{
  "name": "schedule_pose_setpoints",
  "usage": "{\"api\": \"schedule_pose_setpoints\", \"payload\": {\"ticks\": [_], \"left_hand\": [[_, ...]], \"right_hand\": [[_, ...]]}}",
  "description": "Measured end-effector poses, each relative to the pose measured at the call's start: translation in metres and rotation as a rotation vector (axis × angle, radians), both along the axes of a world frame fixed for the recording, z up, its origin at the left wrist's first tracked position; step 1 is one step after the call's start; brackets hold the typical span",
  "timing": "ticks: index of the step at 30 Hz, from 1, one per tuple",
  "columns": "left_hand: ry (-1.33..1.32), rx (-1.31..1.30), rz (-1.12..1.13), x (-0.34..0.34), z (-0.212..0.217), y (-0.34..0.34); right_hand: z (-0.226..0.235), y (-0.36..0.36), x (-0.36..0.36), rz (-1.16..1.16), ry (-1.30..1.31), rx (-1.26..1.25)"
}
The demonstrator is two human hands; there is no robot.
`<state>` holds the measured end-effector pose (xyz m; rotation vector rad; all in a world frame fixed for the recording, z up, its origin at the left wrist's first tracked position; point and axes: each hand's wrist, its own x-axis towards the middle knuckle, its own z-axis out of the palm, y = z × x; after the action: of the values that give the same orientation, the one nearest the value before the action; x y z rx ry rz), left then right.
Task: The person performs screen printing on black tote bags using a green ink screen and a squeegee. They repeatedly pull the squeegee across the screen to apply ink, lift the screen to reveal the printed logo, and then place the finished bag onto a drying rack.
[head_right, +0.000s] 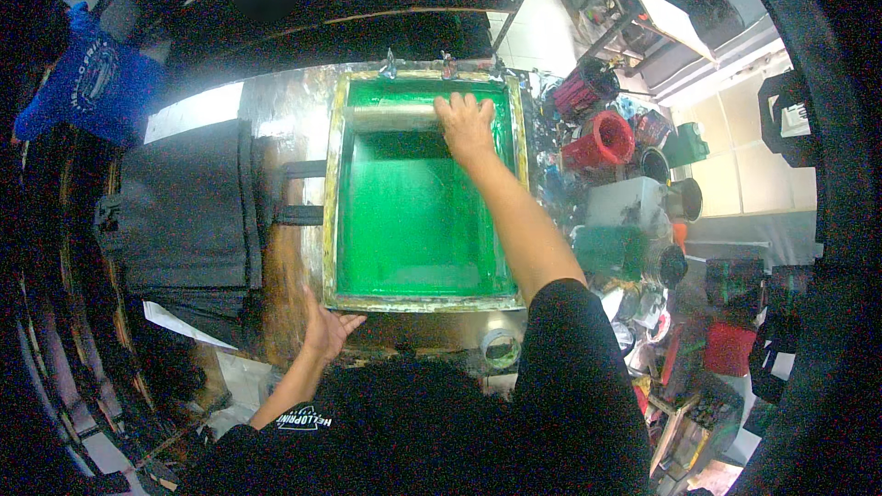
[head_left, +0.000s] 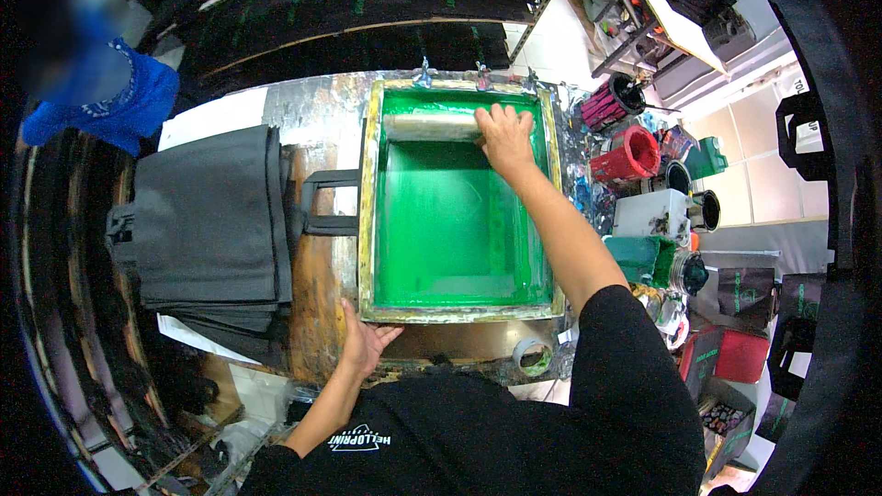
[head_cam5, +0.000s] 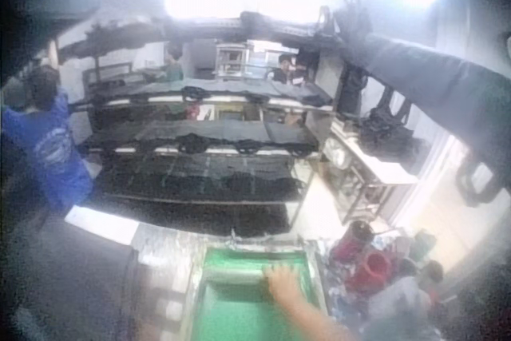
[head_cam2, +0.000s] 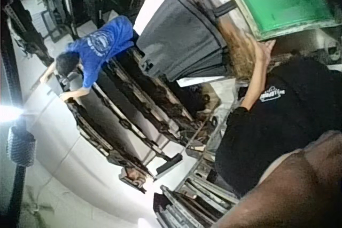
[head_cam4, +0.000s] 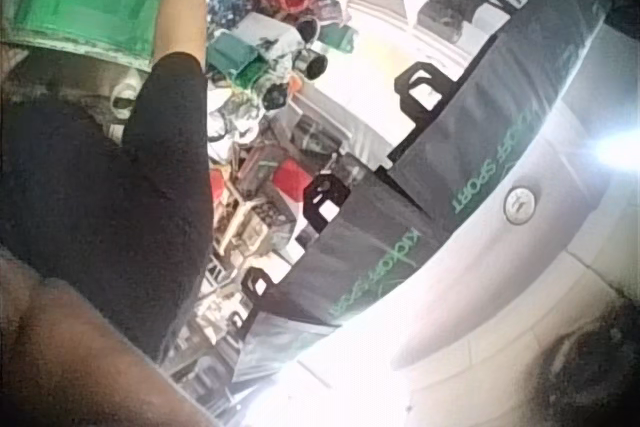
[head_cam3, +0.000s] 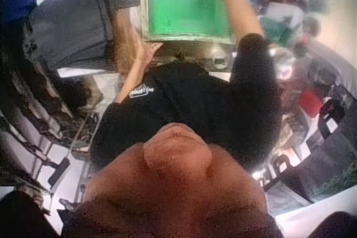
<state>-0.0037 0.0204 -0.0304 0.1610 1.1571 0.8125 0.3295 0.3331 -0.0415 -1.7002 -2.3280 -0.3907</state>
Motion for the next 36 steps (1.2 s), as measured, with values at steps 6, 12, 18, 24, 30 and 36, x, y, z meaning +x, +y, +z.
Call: {"api": "schedule_pose_setpoints", "payload": {"ticks": [6, 12, 18, 24, 30, 36], "left_hand": [[-0.042, -0.125, -0.050, -0.016, -0.021, 0.001], [0.057, -0.212, -0.599, -0.047, -0.002, 0.037], [1.225, 1.086, -0.540, 0.030, 0.050, 0.210], [1.807, 1.391, -0.769, 0.083, 0.033, 0.374], [1.809, 1.250, -0.912, 0.084, 0.001, 0.396], [1.798, 1.357, -0.862, 0.080, -0.004, 0.376]], "right_hand": [[0.008, 0.057, 0.009, 0.033, -0.029, -0.156], [0.023, 0.055, 0.003, 0.010, -0.031, -0.104], [-0.005, 0.038, 0.009, 0.006, -0.031, -0.040], [0.011, 0.069, 0.039, 0.063, 0.104, -0.289], [0.007, 0.062, 0.027, -0.076, 0.012, -0.362], [0.003, 0.038, 0.027, -0.045, 0.015, -0.285]]}}
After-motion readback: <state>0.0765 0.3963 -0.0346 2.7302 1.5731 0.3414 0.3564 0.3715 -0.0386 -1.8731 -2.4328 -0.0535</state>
